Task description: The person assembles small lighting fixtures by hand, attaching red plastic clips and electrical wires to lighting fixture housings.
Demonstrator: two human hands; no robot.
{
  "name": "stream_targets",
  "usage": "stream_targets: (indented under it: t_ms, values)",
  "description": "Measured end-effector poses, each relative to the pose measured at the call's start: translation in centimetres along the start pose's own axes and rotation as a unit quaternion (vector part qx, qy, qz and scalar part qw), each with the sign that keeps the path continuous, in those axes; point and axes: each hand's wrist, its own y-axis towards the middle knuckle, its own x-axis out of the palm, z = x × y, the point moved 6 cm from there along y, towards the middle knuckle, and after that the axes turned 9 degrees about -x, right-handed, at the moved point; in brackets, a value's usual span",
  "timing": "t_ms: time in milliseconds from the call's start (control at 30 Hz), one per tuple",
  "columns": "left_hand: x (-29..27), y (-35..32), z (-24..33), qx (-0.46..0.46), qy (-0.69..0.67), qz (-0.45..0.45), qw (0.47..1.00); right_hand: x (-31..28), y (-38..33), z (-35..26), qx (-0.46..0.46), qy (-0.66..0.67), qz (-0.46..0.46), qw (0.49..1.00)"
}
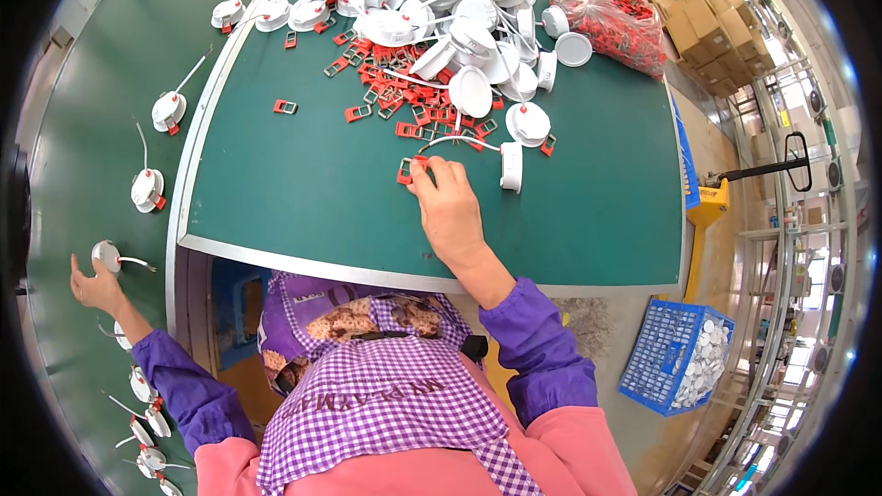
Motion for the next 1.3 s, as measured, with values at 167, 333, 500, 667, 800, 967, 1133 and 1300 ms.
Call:
stream_targets:
  t_ms: [167, 333, 500, 667, 800, 967, 1133, 1300]
  values:
    - [-6.6, -3.1, 17.4, -0.026, -0.298, -0.061, 0.952, 0.4, 0.1, -0.5, -0.027, 0.001, 0.034, 0.999]
    - [-4.4, -13.1, 36.4, 0.186, -0.443, -0.383, 0.789, -0.4, -0.5, 0.9, 0.017, 0.033, 0.062, 0.997]
    - [0.9, -16.8, 46.6, 0.186, -0.468, -0.454, 0.735, -1.1, 0.5, 0.6, 0.038, 0.104, 0.111, 0.988]
    - [5.7, -17.5, 54.6, 0.135, -0.472, -0.458, 0.741, -1.3, -0.1, 2.7, 0.102, 0.128, 0.163, 0.973]
    - [7.5, -17.6, 57.7, 0.225, -0.432, -0.361, 0.795, -2.1, -0.2, 3.4, 0.151, 0.178, 0.191, 0.953]
    - [7.7, -17.5, 59.9, 0.322, -0.25, -0.414, 0.814, -1.5, -0.3, 3.6, 0.134, 0.181, 0.208, 0.952]
    - [8.7, -17.9, 61.6, 0.389, -0.137, -0.464, 0.784, -1.1, -0.6, 3.8, 0.163, 0.196, 0.176, 0.951]
    - [8.6, -17.6, 61.8, 0.376, -0.216, -0.479, 0.764, -1.2, -0.2, 4.3, 0.158, 0.188, 0.168, 0.955]
